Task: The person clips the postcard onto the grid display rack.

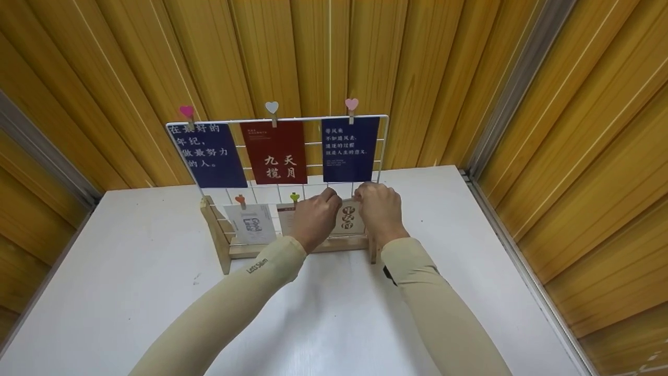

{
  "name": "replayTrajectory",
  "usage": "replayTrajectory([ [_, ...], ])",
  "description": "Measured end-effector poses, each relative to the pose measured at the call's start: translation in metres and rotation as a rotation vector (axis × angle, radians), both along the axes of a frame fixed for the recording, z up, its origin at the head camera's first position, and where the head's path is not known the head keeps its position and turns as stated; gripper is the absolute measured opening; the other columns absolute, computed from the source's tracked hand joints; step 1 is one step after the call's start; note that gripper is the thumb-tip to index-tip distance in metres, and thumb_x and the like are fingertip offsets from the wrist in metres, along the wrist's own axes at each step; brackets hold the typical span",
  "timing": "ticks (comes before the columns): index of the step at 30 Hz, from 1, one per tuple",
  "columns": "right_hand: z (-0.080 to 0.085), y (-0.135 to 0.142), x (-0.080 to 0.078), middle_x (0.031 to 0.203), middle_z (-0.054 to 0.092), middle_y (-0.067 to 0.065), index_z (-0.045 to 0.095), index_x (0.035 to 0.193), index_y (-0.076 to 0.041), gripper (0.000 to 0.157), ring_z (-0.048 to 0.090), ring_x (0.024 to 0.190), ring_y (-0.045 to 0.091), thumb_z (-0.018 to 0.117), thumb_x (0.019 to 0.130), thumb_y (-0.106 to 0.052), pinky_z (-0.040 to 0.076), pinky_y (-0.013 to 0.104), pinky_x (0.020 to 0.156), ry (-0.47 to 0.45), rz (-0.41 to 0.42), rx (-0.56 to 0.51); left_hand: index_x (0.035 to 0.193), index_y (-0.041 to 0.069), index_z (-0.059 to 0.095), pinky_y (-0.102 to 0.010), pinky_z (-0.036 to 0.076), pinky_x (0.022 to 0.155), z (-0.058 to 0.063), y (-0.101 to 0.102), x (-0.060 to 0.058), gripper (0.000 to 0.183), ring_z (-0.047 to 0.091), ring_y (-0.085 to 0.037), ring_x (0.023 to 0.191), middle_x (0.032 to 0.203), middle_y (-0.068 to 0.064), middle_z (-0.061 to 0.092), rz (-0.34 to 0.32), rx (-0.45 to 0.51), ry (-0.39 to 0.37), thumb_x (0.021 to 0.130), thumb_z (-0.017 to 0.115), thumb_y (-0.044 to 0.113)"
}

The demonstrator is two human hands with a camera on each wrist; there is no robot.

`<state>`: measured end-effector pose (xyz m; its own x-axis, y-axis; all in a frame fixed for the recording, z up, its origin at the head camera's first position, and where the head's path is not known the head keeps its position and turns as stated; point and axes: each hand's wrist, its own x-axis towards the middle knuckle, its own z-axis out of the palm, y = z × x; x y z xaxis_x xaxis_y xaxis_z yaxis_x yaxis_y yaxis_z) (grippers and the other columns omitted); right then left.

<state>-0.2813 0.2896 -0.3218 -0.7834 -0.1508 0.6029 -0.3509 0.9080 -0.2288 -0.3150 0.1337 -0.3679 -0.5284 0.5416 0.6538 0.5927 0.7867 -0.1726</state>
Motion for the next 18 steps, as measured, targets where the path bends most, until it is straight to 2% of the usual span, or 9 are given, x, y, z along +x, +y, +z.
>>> replayTrajectory([
  [8,0.002,0.0013,-0.003,0.085,0.074,0.012,0.077,0.081,-0.001,0.005,0.07,0.078,0.035,0.079,0.078,0.003,0.055,0.052,0.068,-0.06,0.0,0.015,0.099,0.013,0.076,-0.024,0.052,0.049,-0.0012,0.0004,-0.0005,0.012,0.064,-0.01,0.061,0.096,-0.002,0.07,-0.014,-0.03,-0.012,0.092,0.066,0.015],
  [13,0.0033,0.0021,-0.0058,0.084,0.074,0.013,0.077,0.082,0.0,0.004,0.07,0.076,0.036,0.079,0.079,0.0,0.055,0.052,0.067,-0.068,-0.002,0.02,0.101,0.016,0.077,-0.026,0.054,0.052,0.0016,0.0013,-0.0027,0.013,0.065,-0.011,0.064,0.098,-0.001,0.07,-0.007,-0.065,-0.015,0.092,0.068,0.019],
  [18,0.0037,-0.0003,-0.007,0.084,0.074,0.013,0.077,0.083,0.001,0.004,0.07,0.077,0.036,0.078,0.079,0.001,0.055,0.052,0.066,-0.063,0.003,0.024,0.1,0.015,0.078,-0.026,0.054,0.052,0.0007,-0.0011,-0.0042,0.014,0.065,-0.01,0.065,0.1,-0.002,0.07,-0.004,-0.05,0.003,0.092,0.068,0.018],
])
